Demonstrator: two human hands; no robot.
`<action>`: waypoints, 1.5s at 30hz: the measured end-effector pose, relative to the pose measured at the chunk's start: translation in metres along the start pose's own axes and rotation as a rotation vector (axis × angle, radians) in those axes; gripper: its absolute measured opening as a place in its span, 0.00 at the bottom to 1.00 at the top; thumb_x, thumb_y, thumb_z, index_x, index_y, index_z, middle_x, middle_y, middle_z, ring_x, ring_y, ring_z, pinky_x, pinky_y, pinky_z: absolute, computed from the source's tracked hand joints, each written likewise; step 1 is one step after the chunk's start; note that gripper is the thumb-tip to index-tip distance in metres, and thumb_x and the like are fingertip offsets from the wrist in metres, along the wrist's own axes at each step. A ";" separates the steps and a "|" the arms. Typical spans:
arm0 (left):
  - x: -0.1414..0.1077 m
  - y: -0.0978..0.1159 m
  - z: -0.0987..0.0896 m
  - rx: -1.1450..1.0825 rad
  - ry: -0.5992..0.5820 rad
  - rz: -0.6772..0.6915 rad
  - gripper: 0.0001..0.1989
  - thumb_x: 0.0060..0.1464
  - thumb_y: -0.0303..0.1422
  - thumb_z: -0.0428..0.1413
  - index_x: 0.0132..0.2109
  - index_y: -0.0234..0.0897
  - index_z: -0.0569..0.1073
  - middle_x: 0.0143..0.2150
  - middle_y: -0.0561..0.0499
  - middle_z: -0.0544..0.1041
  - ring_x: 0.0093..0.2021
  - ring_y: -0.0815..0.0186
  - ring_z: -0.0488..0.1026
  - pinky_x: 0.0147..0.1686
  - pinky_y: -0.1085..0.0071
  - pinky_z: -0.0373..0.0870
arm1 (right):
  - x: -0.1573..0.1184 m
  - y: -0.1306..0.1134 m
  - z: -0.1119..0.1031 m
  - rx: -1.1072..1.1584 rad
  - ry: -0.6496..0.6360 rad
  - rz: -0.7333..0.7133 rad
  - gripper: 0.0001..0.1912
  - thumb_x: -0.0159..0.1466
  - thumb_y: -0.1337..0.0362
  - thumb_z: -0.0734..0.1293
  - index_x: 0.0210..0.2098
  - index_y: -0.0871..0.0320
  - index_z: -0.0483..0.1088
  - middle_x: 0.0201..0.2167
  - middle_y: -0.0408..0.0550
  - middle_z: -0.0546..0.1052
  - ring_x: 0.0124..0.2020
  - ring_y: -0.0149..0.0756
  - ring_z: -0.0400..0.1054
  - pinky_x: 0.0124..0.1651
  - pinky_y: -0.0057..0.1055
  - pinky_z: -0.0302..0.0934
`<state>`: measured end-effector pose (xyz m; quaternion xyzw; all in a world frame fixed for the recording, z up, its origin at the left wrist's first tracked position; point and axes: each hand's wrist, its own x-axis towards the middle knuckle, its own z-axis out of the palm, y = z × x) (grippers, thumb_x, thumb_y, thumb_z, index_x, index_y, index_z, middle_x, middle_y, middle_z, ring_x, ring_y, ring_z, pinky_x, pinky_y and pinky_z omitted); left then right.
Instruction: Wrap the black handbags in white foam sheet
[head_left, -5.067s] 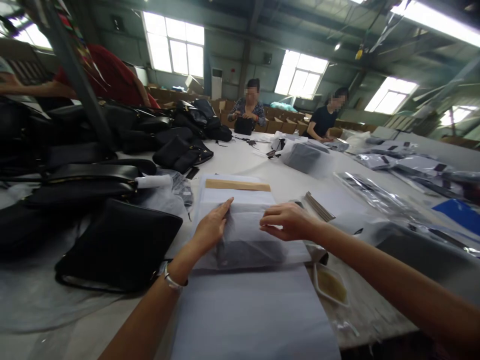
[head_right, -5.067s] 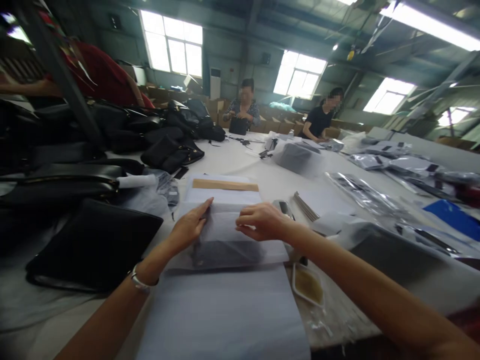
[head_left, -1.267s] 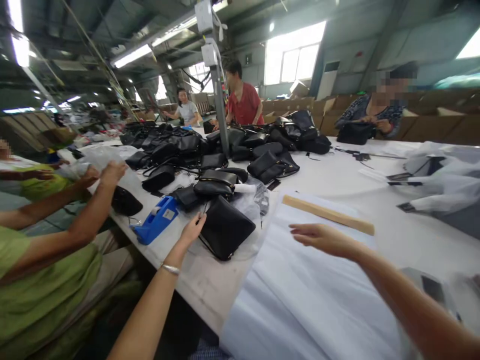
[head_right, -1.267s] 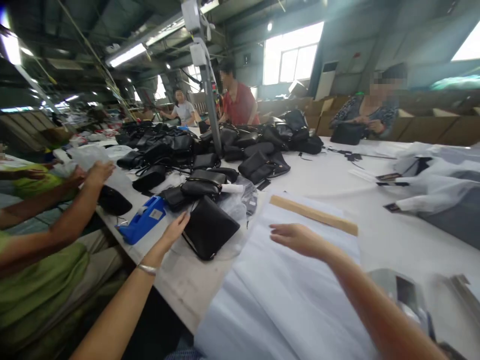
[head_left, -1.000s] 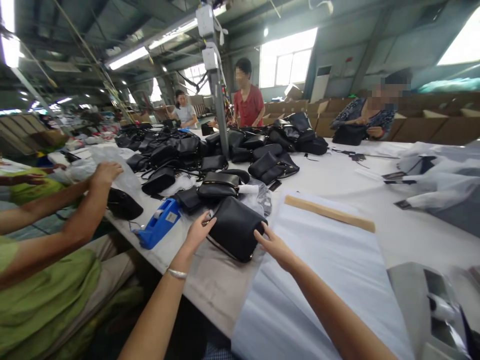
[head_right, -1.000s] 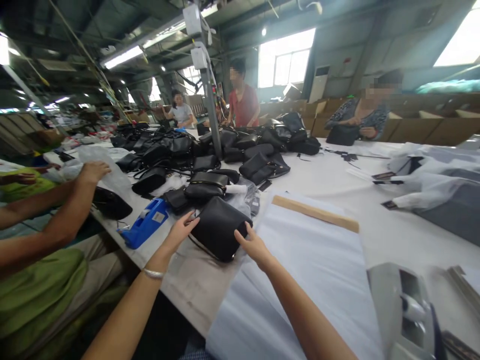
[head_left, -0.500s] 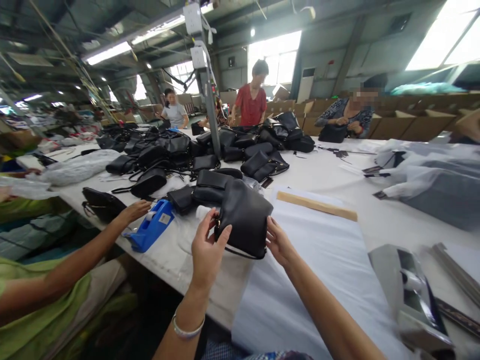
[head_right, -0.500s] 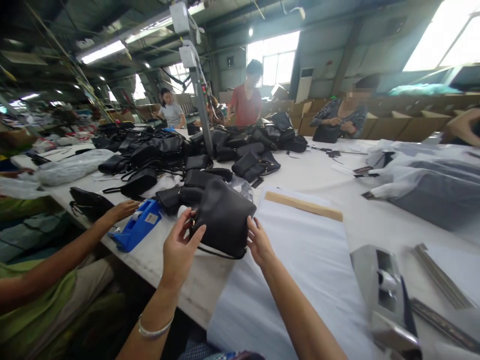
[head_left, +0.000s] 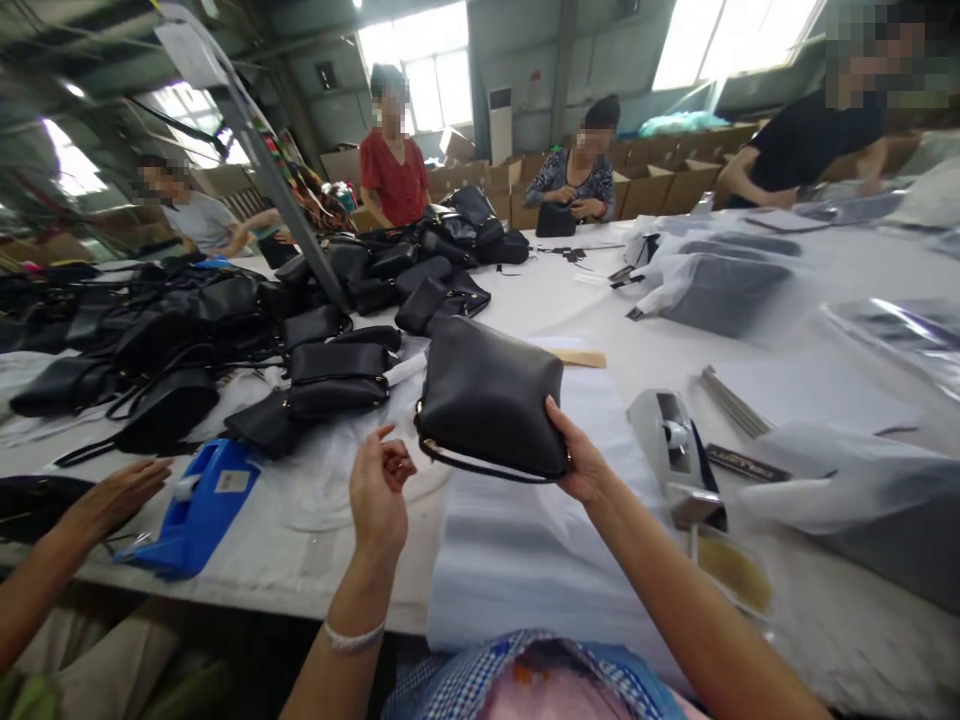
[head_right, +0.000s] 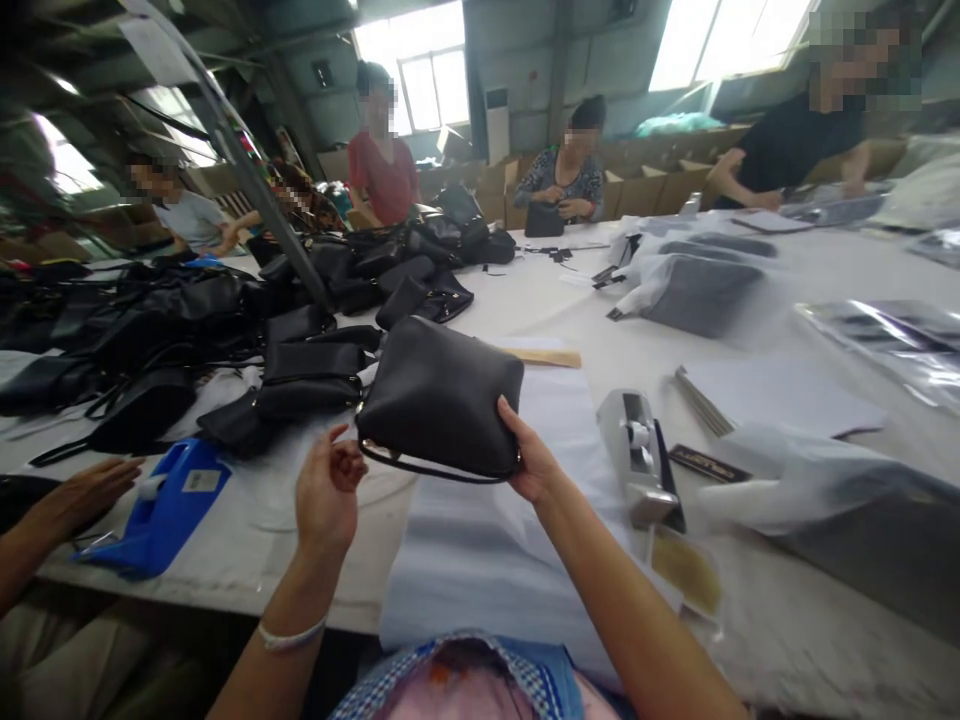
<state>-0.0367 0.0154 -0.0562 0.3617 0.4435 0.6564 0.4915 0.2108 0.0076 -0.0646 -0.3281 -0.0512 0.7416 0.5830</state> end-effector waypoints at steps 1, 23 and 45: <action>0.003 -0.011 0.008 0.076 -0.034 0.008 0.17 0.56 0.44 0.59 0.47 0.40 0.74 0.33 0.55 0.76 0.29 0.74 0.71 0.30 0.79 0.68 | -0.005 -0.005 -0.003 0.034 -0.007 -0.008 0.16 0.66 0.57 0.66 0.45 0.63 0.75 0.36 0.50 0.83 0.36 0.37 0.78 0.49 0.32 0.72; -0.074 -0.080 0.083 0.195 -0.558 -0.441 0.28 0.42 0.46 0.69 0.48 0.35 0.75 0.37 0.48 0.80 0.36 0.62 0.76 0.36 0.69 0.72 | -0.030 0.003 -0.037 0.229 -0.103 0.027 0.20 0.70 0.55 0.59 0.48 0.65 0.73 0.38 0.50 0.82 0.41 0.36 0.77 0.52 0.34 0.70; -0.124 -0.090 -0.048 0.047 -0.134 -0.964 0.12 0.44 0.37 0.68 0.34 0.40 0.74 0.37 0.49 0.82 0.41 0.59 0.80 0.41 0.65 0.77 | -0.045 -0.005 -0.099 -0.021 0.271 -0.061 0.18 0.63 0.57 0.70 0.47 0.63 0.72 0.36 0.52 0.82 0.40 0.42 0.78 0.46 0.37 0.74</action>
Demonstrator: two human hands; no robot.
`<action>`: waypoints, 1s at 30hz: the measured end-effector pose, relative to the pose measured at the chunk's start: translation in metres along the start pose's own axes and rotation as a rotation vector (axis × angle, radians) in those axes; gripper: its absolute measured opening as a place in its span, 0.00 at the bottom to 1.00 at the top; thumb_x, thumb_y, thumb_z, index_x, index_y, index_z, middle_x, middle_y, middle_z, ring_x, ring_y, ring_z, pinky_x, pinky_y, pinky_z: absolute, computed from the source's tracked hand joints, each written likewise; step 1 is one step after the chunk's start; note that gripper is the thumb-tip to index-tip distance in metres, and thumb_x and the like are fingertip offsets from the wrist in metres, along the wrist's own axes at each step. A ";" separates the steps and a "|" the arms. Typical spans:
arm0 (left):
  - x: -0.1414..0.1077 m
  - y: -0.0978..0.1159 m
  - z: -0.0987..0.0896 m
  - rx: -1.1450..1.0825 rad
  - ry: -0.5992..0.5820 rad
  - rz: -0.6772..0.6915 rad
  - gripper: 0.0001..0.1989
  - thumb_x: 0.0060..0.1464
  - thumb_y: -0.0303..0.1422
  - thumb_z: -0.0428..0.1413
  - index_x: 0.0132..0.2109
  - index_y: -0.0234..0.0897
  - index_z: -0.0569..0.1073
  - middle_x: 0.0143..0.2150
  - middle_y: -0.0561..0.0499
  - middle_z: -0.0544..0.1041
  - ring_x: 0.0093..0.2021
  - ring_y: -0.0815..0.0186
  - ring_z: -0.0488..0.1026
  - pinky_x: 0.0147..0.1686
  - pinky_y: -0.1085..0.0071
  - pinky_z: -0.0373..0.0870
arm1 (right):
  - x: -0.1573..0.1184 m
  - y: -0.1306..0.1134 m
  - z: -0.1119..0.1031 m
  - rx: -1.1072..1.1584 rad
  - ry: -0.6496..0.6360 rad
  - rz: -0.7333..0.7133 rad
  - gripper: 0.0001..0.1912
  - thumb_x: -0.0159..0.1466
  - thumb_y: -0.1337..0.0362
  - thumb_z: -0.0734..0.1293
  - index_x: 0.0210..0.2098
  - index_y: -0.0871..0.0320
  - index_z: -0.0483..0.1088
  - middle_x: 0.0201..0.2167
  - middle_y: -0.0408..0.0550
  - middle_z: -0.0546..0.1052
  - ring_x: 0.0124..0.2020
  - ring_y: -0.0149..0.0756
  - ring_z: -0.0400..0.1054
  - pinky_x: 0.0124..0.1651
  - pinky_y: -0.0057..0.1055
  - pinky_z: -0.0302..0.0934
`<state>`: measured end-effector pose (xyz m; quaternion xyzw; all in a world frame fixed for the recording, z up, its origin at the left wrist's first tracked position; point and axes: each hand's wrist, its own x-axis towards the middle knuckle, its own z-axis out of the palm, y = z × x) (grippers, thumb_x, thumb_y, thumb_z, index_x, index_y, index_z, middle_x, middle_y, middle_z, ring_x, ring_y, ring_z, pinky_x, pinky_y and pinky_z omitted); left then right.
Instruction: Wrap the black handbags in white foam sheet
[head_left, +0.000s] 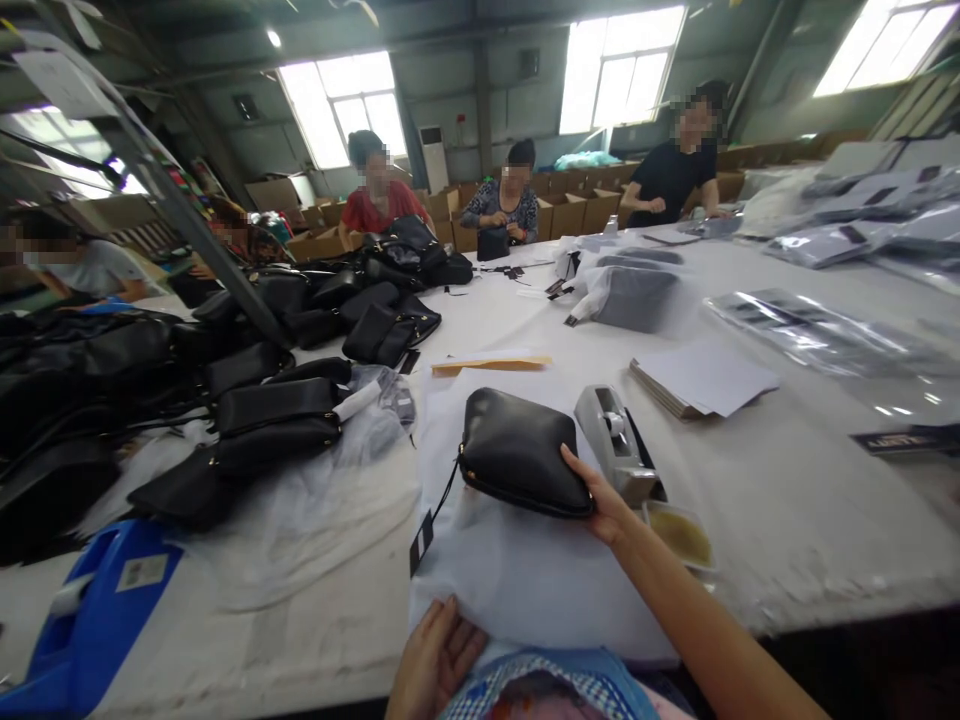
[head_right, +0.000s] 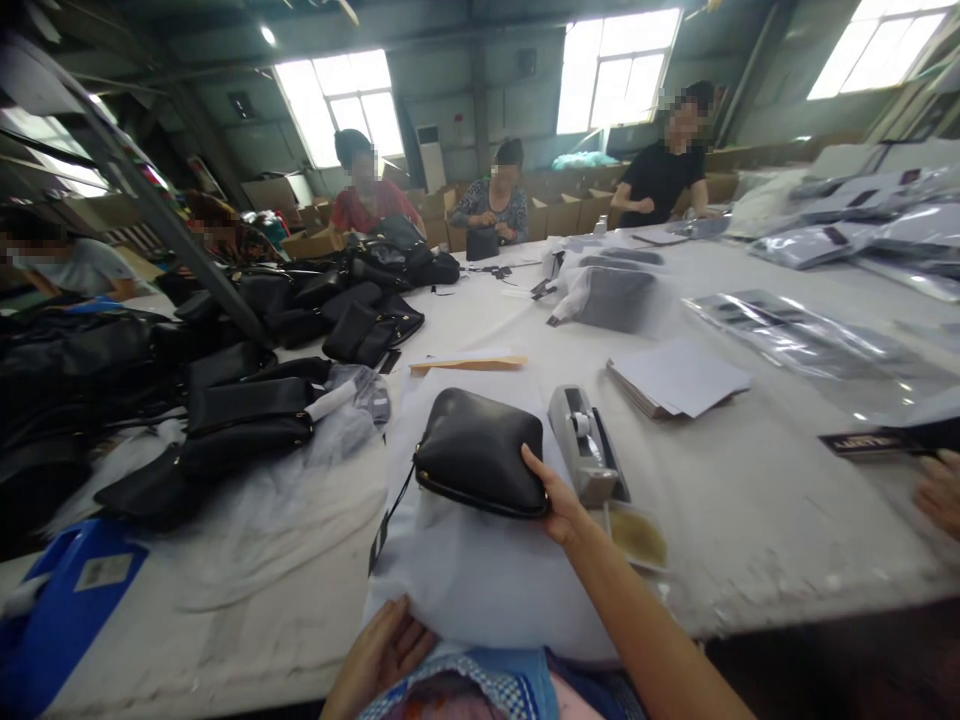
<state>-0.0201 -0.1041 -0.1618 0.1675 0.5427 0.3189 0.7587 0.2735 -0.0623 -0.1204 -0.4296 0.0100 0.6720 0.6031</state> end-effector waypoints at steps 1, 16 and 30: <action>-0.006 0.003 -0.003 0.122 -0.013 0.042 0.14 0.45 0.42 0.67 0.32 0.39 0.74 0.34 0.48 0.81 0.37 0.59 0.80 0.37 0.66 0.77 | 0.001 -0.001 -0.002 0.015 -0.003 -0.003 0.17 0.64 0.57 0.69 0.47 0.62 0.72 0.37 0.52 0.82 0.41 0.42 0.78 0.46 0.37 0.74; 0.035 0.086 0.084 1.463 -0.601 1.031 0.27 0.51 0.42 0.63 0.59 0.47 0.72 0.57 0.43 0.75 0.60 0.50 0.67 0.64 0.52 0.53 | 0.006 -0.012 0.000 -0.014 -0.071 0.014 0.13 0.67 0.59 0.65 0.46 0.61 0.72 0.35 0.50 0.83 0.36 0.39 0.79 0.42 0.32 0.75; -0.051 0.059 0.040 2.013 -0.521 0.535 0.18 0.57 0.42 0.54 0.51 0.41 0.76 0.39 0.39 0.80 0.36 0.47 0.78 0.36 0.59 0.71 | -0.010 -0.008 -0.009 -0.113 -0.070 0.144 0.14 0.65 0.60 0.68 0.41 0.68 0.74 0.31 0.56 0.82 0.29 0.38 0.78 0.37 0.30 0.74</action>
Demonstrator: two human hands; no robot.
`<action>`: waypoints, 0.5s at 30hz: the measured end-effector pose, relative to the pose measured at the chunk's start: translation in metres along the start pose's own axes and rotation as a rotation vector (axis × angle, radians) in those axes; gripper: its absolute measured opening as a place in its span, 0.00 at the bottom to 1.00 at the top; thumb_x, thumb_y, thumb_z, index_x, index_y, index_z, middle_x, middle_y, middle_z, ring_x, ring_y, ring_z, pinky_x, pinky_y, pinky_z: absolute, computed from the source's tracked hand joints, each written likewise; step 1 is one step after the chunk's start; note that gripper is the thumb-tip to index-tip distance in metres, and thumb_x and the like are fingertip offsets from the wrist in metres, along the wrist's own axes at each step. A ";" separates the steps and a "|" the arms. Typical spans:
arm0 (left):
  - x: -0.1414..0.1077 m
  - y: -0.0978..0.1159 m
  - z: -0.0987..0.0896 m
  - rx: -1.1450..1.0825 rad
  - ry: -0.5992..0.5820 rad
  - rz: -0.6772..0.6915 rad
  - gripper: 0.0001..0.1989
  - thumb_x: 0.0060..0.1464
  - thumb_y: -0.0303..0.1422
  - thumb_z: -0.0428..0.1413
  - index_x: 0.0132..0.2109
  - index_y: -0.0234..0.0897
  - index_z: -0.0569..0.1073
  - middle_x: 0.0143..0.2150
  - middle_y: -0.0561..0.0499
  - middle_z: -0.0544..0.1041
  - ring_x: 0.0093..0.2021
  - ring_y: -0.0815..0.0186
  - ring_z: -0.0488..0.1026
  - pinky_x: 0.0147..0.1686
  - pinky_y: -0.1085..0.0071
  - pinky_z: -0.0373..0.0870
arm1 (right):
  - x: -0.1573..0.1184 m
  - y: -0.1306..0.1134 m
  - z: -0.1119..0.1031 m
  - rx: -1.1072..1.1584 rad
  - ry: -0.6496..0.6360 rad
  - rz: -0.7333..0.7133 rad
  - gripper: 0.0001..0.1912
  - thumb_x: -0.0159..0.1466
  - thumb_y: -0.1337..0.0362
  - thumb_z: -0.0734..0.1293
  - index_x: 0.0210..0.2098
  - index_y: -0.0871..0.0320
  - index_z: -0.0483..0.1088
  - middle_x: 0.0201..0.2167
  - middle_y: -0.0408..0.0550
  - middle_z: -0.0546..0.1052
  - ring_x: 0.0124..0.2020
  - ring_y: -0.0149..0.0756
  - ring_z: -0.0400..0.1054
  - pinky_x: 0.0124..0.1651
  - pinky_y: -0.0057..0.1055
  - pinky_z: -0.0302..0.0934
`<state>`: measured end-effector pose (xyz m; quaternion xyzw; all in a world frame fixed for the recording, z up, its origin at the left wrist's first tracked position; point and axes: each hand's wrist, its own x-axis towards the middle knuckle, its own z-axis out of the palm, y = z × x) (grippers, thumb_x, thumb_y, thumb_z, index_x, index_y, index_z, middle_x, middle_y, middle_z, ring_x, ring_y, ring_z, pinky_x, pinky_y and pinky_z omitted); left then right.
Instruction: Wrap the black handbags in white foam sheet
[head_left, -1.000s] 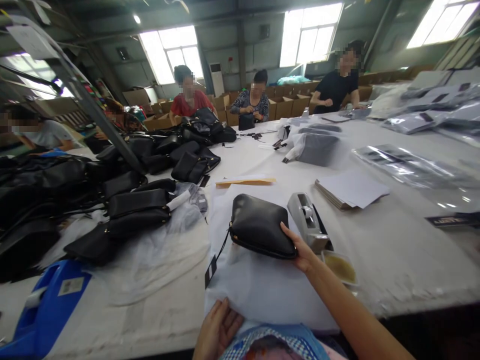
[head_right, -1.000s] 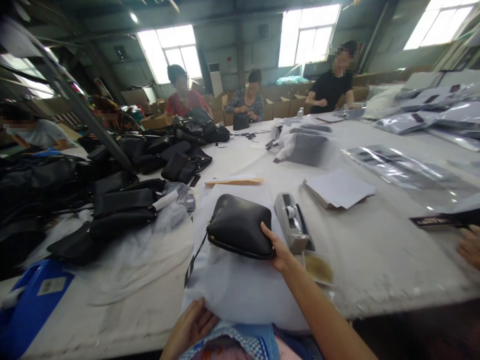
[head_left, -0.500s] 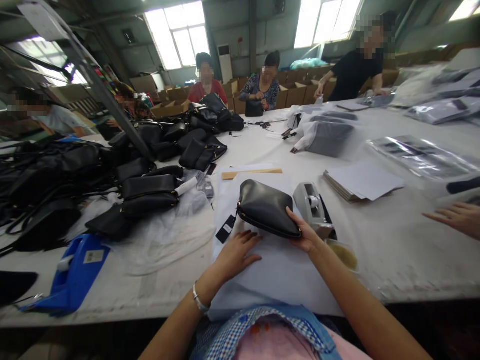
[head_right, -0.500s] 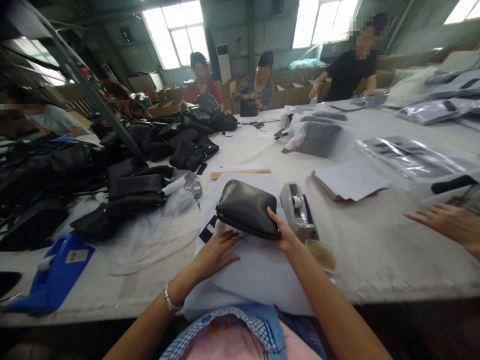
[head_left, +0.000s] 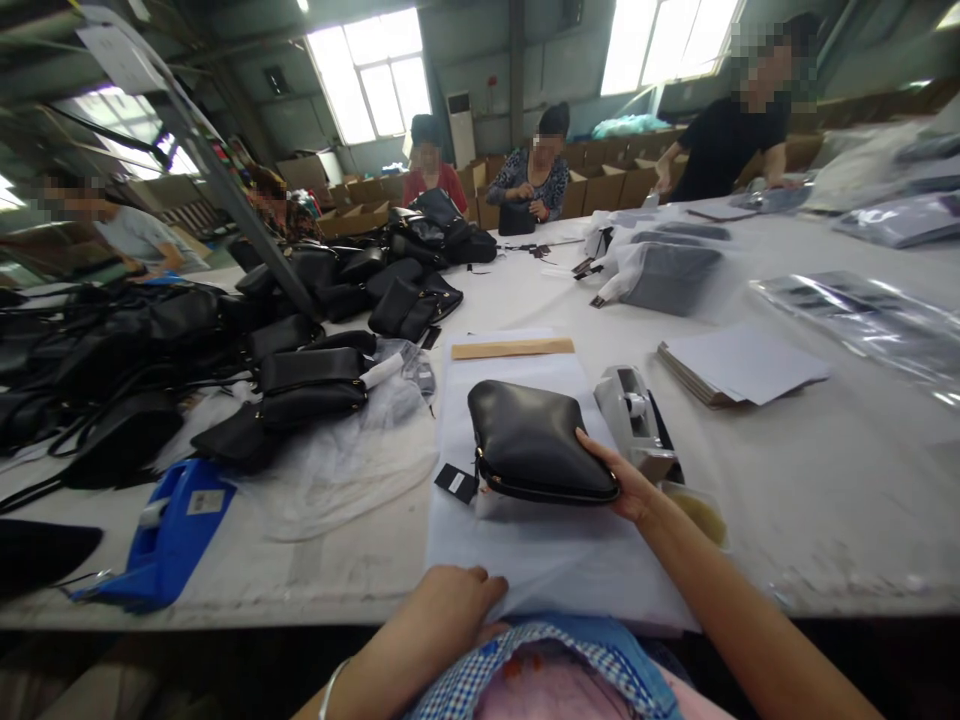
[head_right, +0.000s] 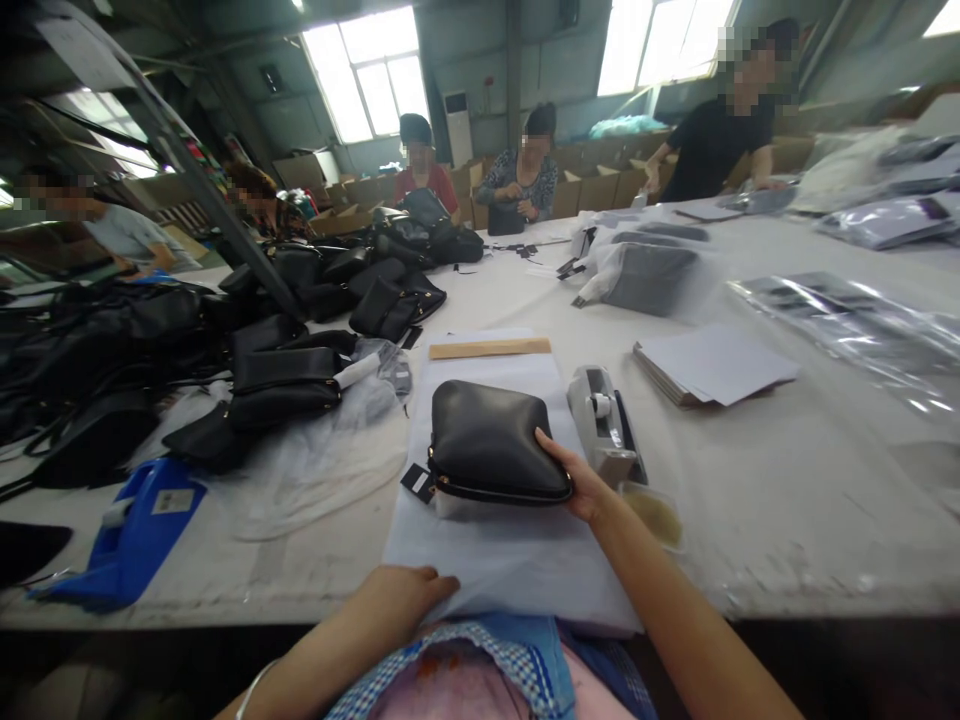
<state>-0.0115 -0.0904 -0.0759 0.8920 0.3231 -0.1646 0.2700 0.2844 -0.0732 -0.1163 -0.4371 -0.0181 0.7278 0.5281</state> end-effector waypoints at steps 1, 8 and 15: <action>-0.011 0.001 -0.003 -0.018 -0.049 -0.020 0.17 0.58 0.40 0.53 0.51 0.42 0.77 0.39 0.40 0.80 0.36 0.48 0.78 0.36 0.60 0.71 | -0.001 0.001 -0.003 0.005 0.002 -0.006 0.14 0.65 0.60 0.68 0.41 0.68 0.74 0.31 0.56 0.82 0.29 0.38 0.78 0.37 0.30 0.74; -0.049 -0.019 -0.072 -0.387 -0.064 0.000 0.14 0.58 0.43 0.55 0.46 0.46 0.79 0.40 0.53 0.82 0.39 0.63 0.77 0.39 0.74 0.69 | -0.012 0.005 -0.018 0.010 -0.026 0.069 0.14 0.66 0.61 0.67 0.41 0.68 0.75 0.32 0.55 0.82 0.30 0.38 0.78 0.39 0.30 0.75; 0.005 -0.059 -0.097 -0.534 0.326 0.020 0.20 0.59 0.45 0.54 0.52 0.40 0.74 0.52 0.46 0.77 0.51 0.58 0.74 0.50 0.64 0.70 | -0.019 0.018 -0.021 0.124 -0.123 0.101 0.16 0.68 0.59 0.64 0.40 0.67 0.76 0.34 0.53 0.83 0.33 0.37 0.79 0.44 0.32 0.74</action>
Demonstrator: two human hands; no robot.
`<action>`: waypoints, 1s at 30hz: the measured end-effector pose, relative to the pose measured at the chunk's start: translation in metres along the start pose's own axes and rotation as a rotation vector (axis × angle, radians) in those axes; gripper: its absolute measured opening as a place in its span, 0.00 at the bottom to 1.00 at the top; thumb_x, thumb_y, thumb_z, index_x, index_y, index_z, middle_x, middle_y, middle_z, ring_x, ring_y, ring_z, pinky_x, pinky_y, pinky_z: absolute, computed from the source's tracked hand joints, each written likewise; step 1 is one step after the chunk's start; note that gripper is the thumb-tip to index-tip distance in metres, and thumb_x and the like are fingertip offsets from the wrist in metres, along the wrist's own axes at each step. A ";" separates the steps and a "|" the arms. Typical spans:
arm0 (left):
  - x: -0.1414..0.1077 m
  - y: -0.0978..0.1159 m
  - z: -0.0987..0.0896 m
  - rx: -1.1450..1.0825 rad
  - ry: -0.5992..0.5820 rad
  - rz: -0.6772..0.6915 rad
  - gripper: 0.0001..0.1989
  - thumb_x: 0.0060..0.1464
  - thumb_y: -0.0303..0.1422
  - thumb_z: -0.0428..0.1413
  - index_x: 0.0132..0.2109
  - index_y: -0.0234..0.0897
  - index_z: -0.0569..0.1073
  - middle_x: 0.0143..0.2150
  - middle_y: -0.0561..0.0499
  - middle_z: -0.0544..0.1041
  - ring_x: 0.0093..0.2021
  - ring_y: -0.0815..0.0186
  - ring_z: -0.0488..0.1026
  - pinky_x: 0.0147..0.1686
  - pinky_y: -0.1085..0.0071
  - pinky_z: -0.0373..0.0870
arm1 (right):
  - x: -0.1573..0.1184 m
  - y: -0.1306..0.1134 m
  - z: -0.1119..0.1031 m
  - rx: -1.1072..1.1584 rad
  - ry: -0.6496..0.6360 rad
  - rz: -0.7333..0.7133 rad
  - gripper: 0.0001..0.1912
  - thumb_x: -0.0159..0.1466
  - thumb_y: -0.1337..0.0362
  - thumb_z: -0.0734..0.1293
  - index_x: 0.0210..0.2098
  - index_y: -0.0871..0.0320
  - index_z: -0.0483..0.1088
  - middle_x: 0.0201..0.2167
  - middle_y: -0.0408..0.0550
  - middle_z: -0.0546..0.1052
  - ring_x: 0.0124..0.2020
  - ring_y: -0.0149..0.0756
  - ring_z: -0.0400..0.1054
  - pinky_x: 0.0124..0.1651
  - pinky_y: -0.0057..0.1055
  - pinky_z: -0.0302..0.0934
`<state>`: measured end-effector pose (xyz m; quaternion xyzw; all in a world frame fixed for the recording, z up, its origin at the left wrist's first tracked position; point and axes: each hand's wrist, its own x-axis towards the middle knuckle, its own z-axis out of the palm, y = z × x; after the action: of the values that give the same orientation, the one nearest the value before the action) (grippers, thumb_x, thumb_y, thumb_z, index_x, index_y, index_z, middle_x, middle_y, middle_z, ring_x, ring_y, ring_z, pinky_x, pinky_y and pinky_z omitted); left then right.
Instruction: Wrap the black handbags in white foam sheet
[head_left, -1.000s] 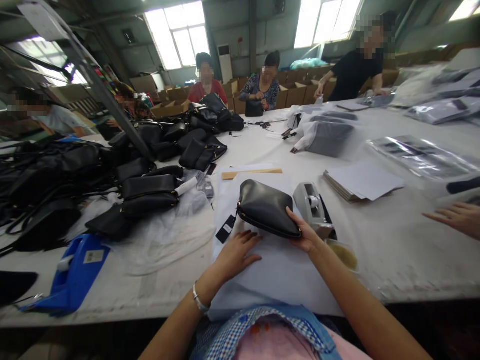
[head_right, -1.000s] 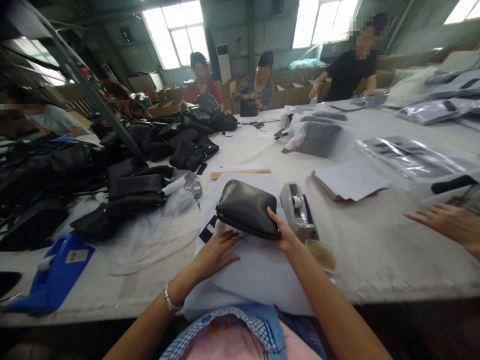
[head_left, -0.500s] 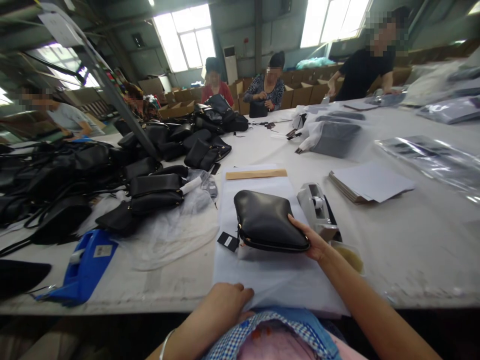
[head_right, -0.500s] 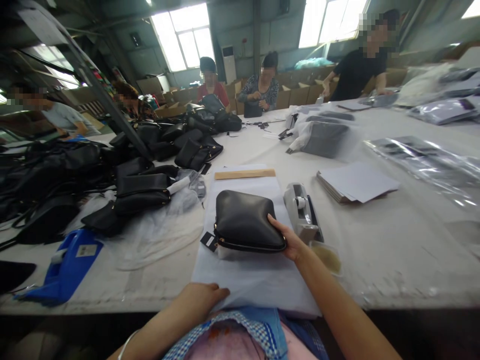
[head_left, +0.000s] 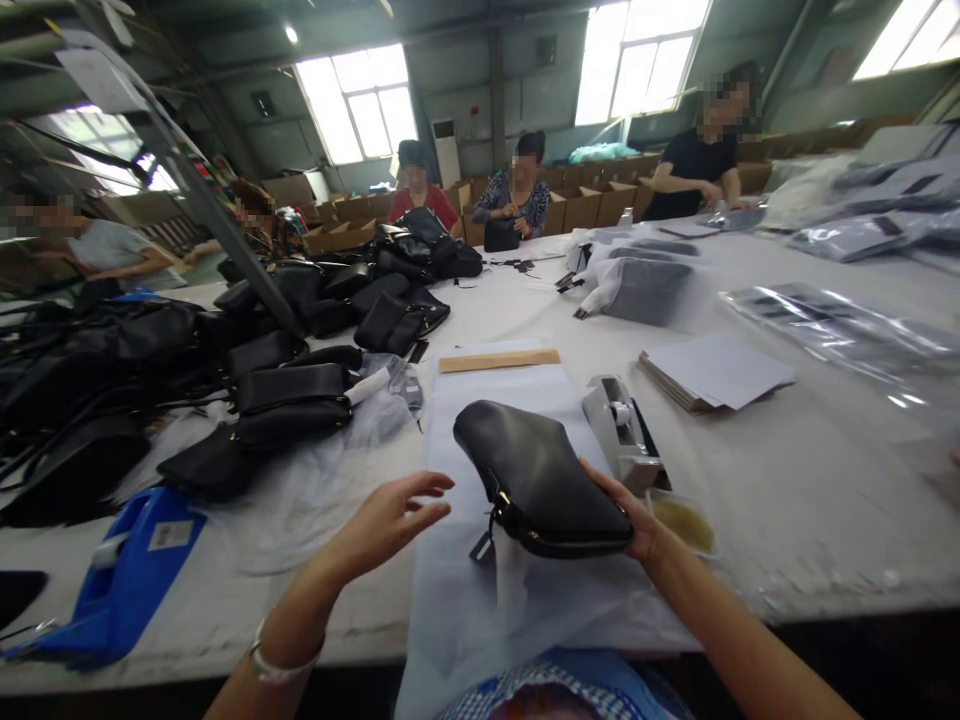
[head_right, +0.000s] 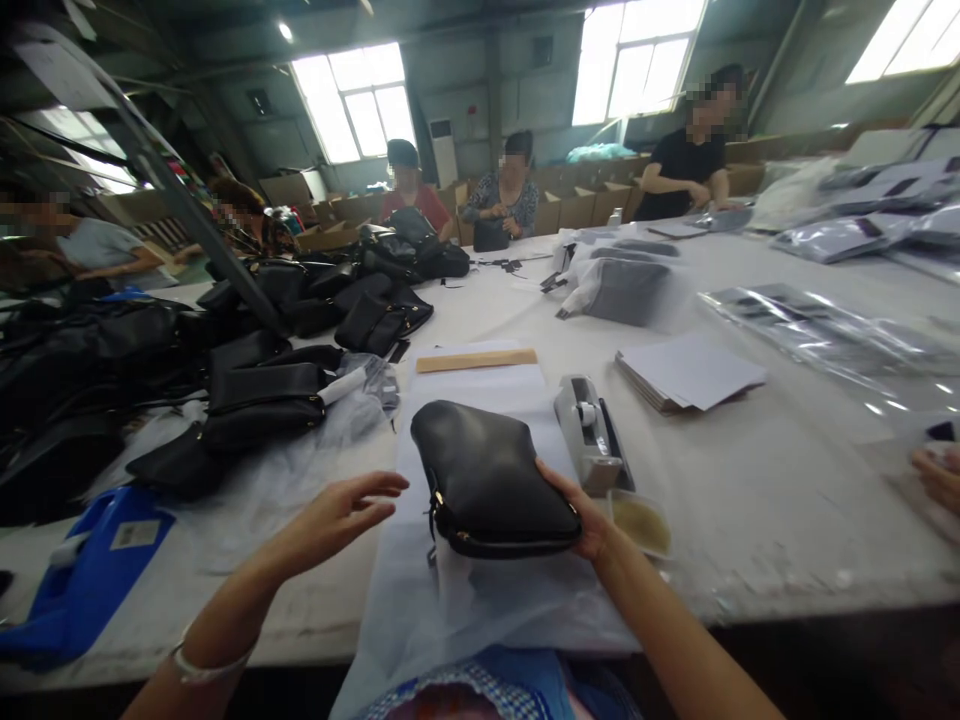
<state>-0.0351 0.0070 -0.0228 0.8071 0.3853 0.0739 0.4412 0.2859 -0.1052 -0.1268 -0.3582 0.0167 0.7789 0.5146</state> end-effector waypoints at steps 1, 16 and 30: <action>0.007 -0.005 0.009 -0.035 -0.061 0.053 0.25 0.56 0.45 0.58 0.58 0.42 0.70 0.59 0.46 0.73 0.58 0.56 0.70 0.56 0.61 0.66 | 0.001 0.000 0.000 0.012 -0.007 -0.018 0.16 0.68 0.59 0.63 0.41 0.67 0.76 0.35 0.52 0.83 0.34 0.37 0.79 0.45 0.32 0.74; -0.003 -0.009 0.041 0.483 0.039 -0.118 0.33 0.52 0.33 0.58 0.64 0.52 0.62 0.49 0.50 0.79 0.48 0.52 0.76 0.46 0.61 0.70 | 0.000 -0.008 -0.003 -0.207 0.158 -0.044 0.21 0.61 0.54 0.71 0.44 0.66 0.75 0.36 0.55 0.82 0.33 0.39 0.79 0.42 0.32 0.74; 0.086 -0.032 -0.037 0.504 0.031 0.005 0.23 0.60 0.49 0.50 0.55 0.44 0.75 0.55 0.48 0.77 0.55 0.56 0.74 0.56 0.63 0.67 | 0.026 -0.004 0.017 -0.498 0.098 -0.262 0.28 0.60 0.50 0.71 0.54 0.59 0.70 0.53 0.54 0.77 0.53 0.45 0.72 0.58 0.40 0.65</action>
<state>-0.0104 0.1006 -0.0438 0.8913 0.3964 -0.0110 0.2200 0.2740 -0.0757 -0.1278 -0.5097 -0.1966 0.6677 0.5056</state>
